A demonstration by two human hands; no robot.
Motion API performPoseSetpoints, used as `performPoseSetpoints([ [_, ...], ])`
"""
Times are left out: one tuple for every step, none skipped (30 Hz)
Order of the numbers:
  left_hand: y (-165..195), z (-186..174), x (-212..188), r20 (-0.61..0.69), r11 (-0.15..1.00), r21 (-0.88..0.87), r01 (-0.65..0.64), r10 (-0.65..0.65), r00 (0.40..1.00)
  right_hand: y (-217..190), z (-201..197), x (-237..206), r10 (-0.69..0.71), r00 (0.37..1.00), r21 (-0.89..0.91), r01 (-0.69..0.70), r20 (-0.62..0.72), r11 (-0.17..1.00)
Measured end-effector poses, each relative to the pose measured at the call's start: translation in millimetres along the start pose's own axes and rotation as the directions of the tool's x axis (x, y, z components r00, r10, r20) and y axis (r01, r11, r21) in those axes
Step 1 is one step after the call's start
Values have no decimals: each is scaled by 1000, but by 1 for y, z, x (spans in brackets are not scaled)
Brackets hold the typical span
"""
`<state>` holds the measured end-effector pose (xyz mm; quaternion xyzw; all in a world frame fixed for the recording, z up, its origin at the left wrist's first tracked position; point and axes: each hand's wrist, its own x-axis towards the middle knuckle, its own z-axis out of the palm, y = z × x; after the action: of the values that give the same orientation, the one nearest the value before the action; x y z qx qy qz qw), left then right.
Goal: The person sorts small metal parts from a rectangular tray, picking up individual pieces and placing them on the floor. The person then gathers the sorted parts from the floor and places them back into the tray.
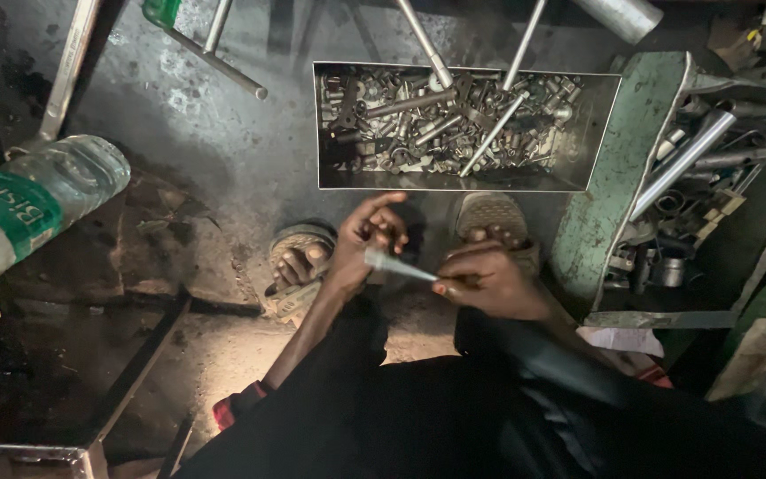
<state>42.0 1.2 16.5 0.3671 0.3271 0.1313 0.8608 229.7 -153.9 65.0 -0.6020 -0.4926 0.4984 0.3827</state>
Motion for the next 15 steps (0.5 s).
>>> performPoseSetpoints([
  [0,-1,0,-10,1000,19,1,-1,1000,0,0,0,43,999,125,-47,31,991],
  [0,-1,0,-22,999,38,1,0,1000,0,0,0,102,995,90,-101,3,991],
  [0,-2,-1,-35,998,58,0,2,999,1,0,0,158,987,58,-156,-26,986],
  [0,-2,-1,11,997,25,-66,66,998,1,0,0,214,975,26,-213,-59,977],
  [0,-3,-1,58,991,-12,-132,132,990,1,0,0,158,986,-11,-158,-53,987],
  [0,-3,-1,99,979,-52,-195,199,975,2,0,1,100,994,-49,-102,-42,994],
  [0,-3,-1,97,983,-42,-179,182,978,2,0,1,45,999,-84,-47,-29,995],
  [0,-3,1,96,986,-34,-163,165,982,2,-1,1,-21,999,-76,18,-32,997],
  [0,-2,2,93,989,-25,-148,149,984,1,-1,2,-88,996,-67,85,-33,994],
  [0,-2,2,31,999,-17,-52,52,998,1,-2,3,-154,988,-56,152,-34,987],
  [0,-2,3,-31,999,-14,45,-45,999,1,-2,4,-135,990,-45,133,-49,990],
  [1,-2,2,-95,990,-17,139,-140,986,0,-2,5,-118,991,-32,116,-64,993],
  [1,-2,2,-39,999,-19,40,-40,998,0,-3,6,-101,992,-19,99,-77,995],
  [2,-2,1,20,998,-27,-59,59,998,-1,-3,6,-61,995,-5,61,-73,998],
  [3,-2,0,79,987,-40,-156,159,984,-2,-4,7,-21,997,7,21,-71,1000],
])
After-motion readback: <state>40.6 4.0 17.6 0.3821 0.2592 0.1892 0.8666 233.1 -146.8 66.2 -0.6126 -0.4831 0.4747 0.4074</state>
